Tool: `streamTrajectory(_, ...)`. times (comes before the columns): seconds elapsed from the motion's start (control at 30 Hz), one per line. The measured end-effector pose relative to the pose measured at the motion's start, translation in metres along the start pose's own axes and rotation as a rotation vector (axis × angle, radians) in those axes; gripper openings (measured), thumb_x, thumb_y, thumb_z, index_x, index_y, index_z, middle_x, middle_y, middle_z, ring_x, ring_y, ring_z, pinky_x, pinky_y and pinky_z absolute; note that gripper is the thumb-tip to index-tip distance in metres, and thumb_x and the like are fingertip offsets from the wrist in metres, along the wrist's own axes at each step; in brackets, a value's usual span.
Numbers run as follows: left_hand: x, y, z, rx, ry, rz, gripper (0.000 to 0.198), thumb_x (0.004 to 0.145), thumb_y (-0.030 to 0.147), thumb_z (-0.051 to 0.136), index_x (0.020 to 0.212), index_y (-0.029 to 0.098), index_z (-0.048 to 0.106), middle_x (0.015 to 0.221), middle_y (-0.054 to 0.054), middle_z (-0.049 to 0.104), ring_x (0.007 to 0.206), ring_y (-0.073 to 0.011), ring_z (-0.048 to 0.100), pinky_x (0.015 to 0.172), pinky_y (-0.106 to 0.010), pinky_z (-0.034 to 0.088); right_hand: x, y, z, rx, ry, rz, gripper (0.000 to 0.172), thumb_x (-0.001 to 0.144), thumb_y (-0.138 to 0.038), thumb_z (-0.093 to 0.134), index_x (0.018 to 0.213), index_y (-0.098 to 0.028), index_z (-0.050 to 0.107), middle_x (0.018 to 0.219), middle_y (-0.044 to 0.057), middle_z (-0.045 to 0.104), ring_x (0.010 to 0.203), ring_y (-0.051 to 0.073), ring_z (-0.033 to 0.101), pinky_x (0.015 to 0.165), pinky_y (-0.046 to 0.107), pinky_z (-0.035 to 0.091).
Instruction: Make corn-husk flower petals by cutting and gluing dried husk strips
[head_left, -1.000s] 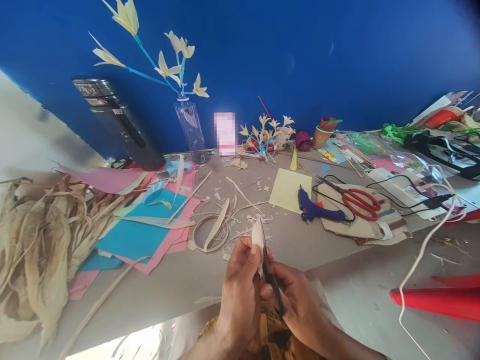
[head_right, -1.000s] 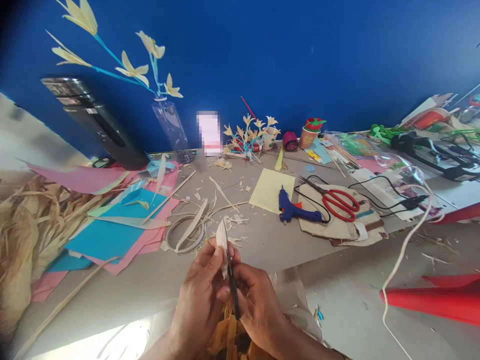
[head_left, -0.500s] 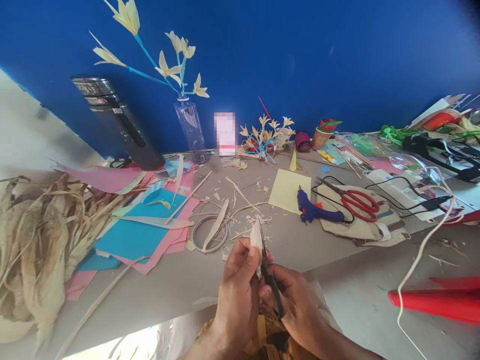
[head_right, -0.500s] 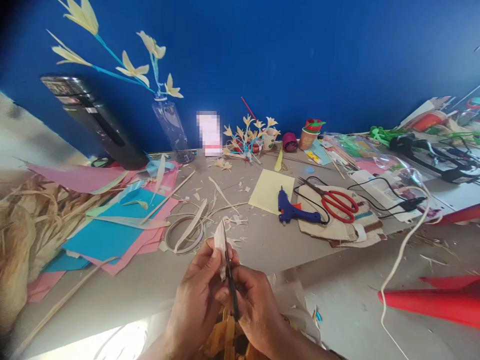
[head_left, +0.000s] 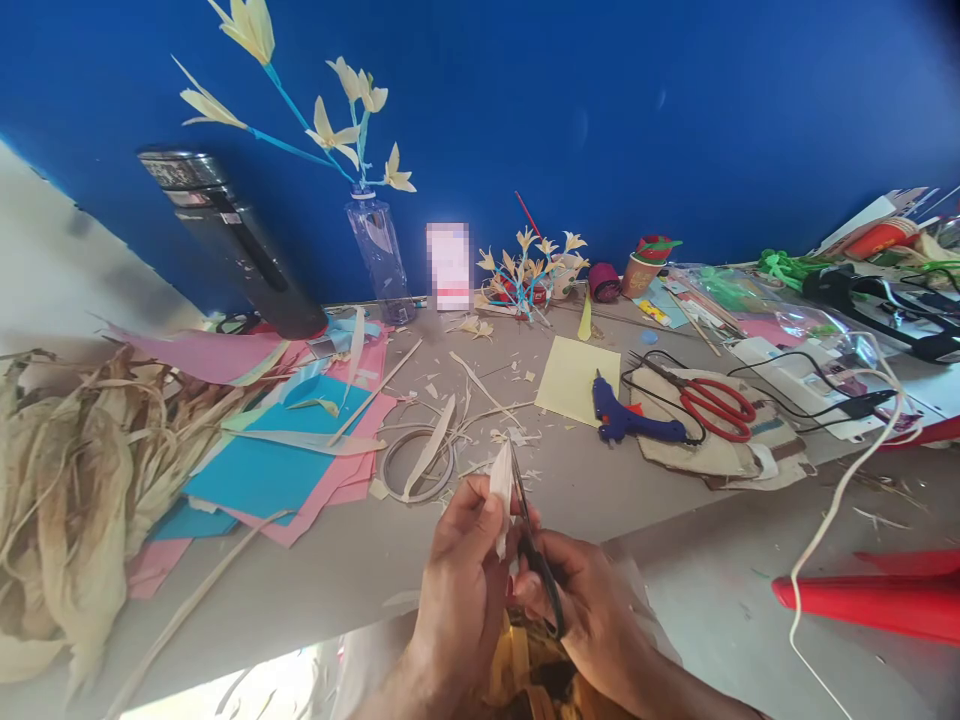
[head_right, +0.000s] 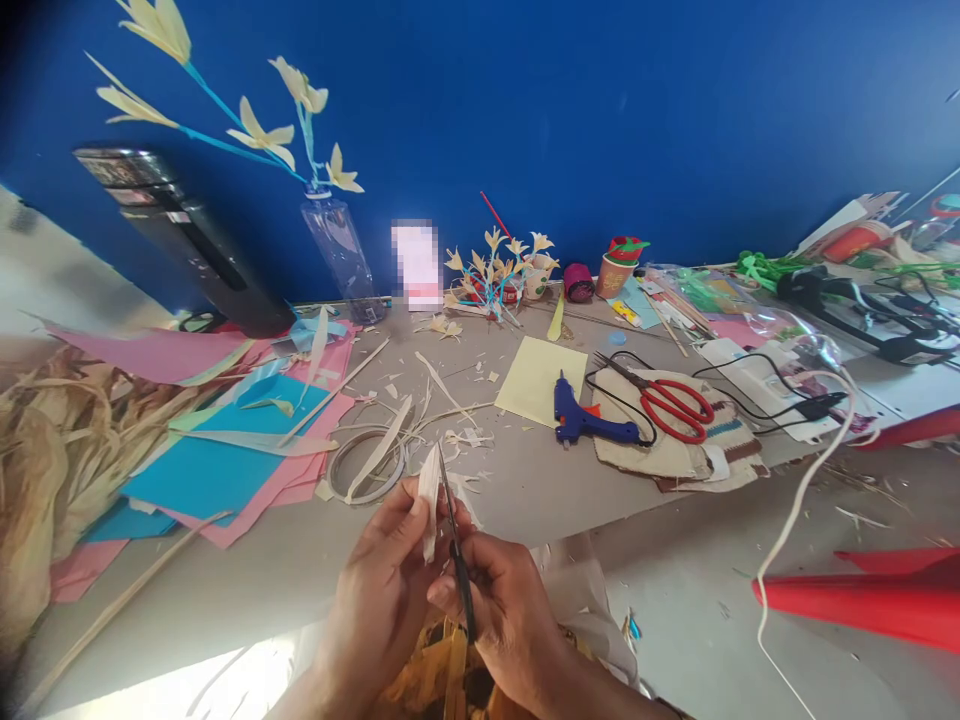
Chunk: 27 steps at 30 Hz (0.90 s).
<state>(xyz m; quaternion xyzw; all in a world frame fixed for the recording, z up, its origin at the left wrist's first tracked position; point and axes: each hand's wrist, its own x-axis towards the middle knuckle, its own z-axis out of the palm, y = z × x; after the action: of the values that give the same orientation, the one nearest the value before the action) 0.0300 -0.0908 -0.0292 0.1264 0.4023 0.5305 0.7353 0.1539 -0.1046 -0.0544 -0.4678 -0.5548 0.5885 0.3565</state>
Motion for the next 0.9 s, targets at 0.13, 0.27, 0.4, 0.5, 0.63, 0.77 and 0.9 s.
streamTrajectory(0.13, 0.0, 0.001, -0.002, 0.011, -0.023, 0.017, 0.027, 0.081, 0.039, 0.072, 0.079, 0.019, 0.054, 0.078, -0.003, 0.061, 0.07, -0.014, 0.058, 0.056, -0.021, 0.047, 0.0, -0.005, -0.001, -0.001, -0.013, 0.003, 0.061, 0.077, -0.078, 0.055, 0.063, -0.02, 0.044, 0.058, -0.004, 0.033, 0.054, 0.01, 0.026, 0.047, 0.023, 0.022)
streamTrajectory(0.27, 0.002, 0.002, -0.007, 0.013, -0.027, 0.031, 0.024, 0.084, 0.037, 0.07, 0.078, 0.019, 0.056, 0.079, -0.003, 0.062, 0.074, -0.0147, 0.061, 0.061, -0.022, 0.05, 0.0, -0.01, -0.003, -0.021, -0.016, -0.007, 0.063, 0.078, -0.079, 0.053, 0.061, -0.019, 0.043, 0.057, -0.004, 0.035, 0.053, 0.01, 0.029, 0.046, 0.023, 0.022)
streamTrajectory(0.4, 0.004, 0.003, -0.011, 0.014, -0.023, 0.06, 0.022, 0.084, 0.034, 0.07, 0.076, 0.018, 0.058, 0.083, -0.002, 0.062, 0.078, -0.0146, 0.063, 0.066, -0.023, 0.051, 0.0, -0.013, -0.005, -0.047, -0.027, 0.045, 0.062, 0.075, -0.078, 0.057, 0.06, -0.02, 0.042, 0.056, -0.004, 0.037, 0.052, 0.01, 0.031, 0.046, 0.023, 0.022)
streamTrajectory(0.5, 0.004, 0.003, -0.012, 0.052, -0.031, 0.083, 0.022, 0.087, 0.034, 0.067, 0.076, 0.017, 0.058, 0.084, -0.002, 0.062, 0.076, -0.0141, 0.063, 0.07, -0.025, 0.052, -0.001, -0.016, -0.005, -0.02, -0.03, 0.088, 0.063, 0.073, -0.08, 0.058, 0.06, -0.02, 0.042, 0.055, -0.005, 0.035, 0.051, 0.009, 0.028, 0.045, 0.023, 0.022)
streamTrajectory(0.63, 0.003, 0.002, -0.012, 0.076, -0.017, 0.08, 0.023, 0.085, 0.035, 0.068, 0.076, 0.018, 0.057, 0.082, -0.002, 0.063, 0.076, -0.0151, 0.064, 0.068, -0.025, 0.052, -0.001, -0.018, -0.005, 0.008, -0.049, 0.126, 0.064, 0.069, -0.082, 0.059, 0.063, -0.019, 0.046, 0.054, -0.006, 0.033, 0.05, 0.008, 0.024, 0.045, 0.023, 0.02)
streamTrajectory(0.77, 0.002, 0.002, -0.012, 0.077, 0.0, 0.075, 0.023, 0.084, 0.035, 0.07, 0.075, 0.018, 0.055, 0.081, -0.002, 0.063, 0.078, -0.0155, 0.065, 0.065, -0.023, 0.051, -0.001, -0.017, -0.004, 0.023, -0.045, 0.133, 0.065, 0.067, -0.082, 0.06, 0.061, -0.02, 0.045, 0.053, -0.006, 0.033, 0.049, 0.008, 0.023, 0.045, 0.023, 0.021)
streamTrajectory(0.9, 0.002, 0.003, -0.012, 0.091, 0.006, 0.074, 0.025, 0.08, 0.035, 0.072, 0.075, 0.018, 0.054, 0.082, -0.003, 0.063, 0.073, -0.0155, 0.064, 0.057, -0.021, 0.047, -0.001, -0.012, -0.004, 0.021, -0.015, 0.108, 0.066, 0.067, -0.082, 0.061, 0.058, -0.02, 0.042, 0.054, -0.005, 0.035, 0.051, 0.009, 0.027, 0.047, 0.023, 0.023)
